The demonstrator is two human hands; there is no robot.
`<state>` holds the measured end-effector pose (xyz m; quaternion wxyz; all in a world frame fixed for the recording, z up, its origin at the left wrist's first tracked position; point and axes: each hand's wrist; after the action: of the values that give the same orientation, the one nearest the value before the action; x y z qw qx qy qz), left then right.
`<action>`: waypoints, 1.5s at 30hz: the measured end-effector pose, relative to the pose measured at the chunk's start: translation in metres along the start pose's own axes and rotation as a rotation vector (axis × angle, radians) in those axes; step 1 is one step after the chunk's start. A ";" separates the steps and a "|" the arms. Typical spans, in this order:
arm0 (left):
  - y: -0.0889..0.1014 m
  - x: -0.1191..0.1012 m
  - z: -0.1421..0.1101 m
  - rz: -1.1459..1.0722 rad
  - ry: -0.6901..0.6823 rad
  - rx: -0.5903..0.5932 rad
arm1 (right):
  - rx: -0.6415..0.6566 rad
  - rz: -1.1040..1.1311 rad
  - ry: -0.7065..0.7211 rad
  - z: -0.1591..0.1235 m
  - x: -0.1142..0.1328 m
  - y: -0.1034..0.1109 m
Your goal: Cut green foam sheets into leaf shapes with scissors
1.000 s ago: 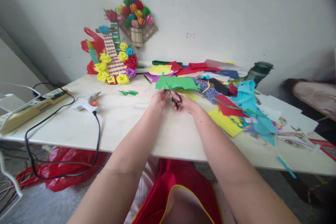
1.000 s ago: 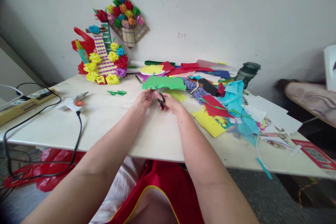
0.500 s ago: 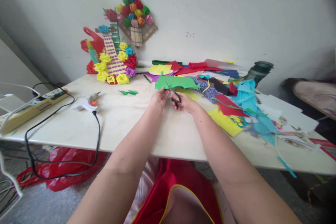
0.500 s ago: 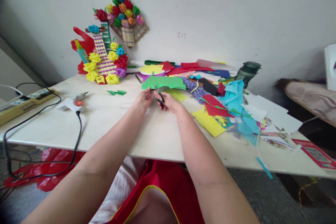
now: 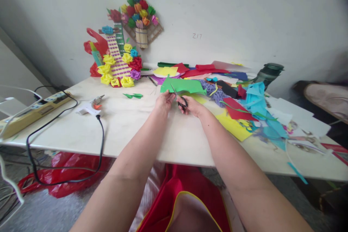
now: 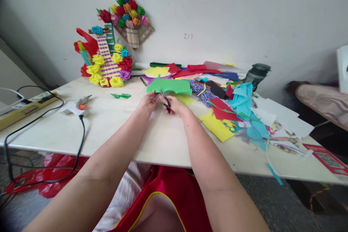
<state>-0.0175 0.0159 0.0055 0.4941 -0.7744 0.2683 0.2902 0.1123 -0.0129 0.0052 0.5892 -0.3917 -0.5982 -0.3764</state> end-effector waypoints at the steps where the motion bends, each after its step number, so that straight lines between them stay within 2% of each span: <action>1: 0.000 0.000 0.000 0.001 -0.003 -0.003 | -0.002 -0.007 -0.002 0.000 0.000 0.000; 11: 0.001 -0.001 -0.002 0.028 -0.076 -0.050 | 0.011 -0.044 -0.023 0.002 -0.002 0.001; 19: 0.005 0.000 0.003 0.085 -0.139 -0.028 | 0.031 -0.041 -0.026 0.002 -0.001 0.001; 36: 0.012 -0.004 0.002 0.188 -0.174 0.047 | 0.029 -0.035 -0.053 -0.001 0.004 0.002; 45: 0.011 -0.005 0.002 0.245 -0.175 0.037 | 0.030 -0.050 -0.053 -0.002 0.005 0.002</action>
<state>-0.0288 0.0140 0.0014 0.4908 -0.6982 0.3221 0.4098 0.1143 -0.0137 0.0106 0.5695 -0.3774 -0.6287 -0.3714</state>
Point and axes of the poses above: each hand's wrist, its own z-axis towards the middle knuckle, its own y-axis out of the back of the hand, x = y × z, and after that the axes turned 11 degrees about z, right-handed
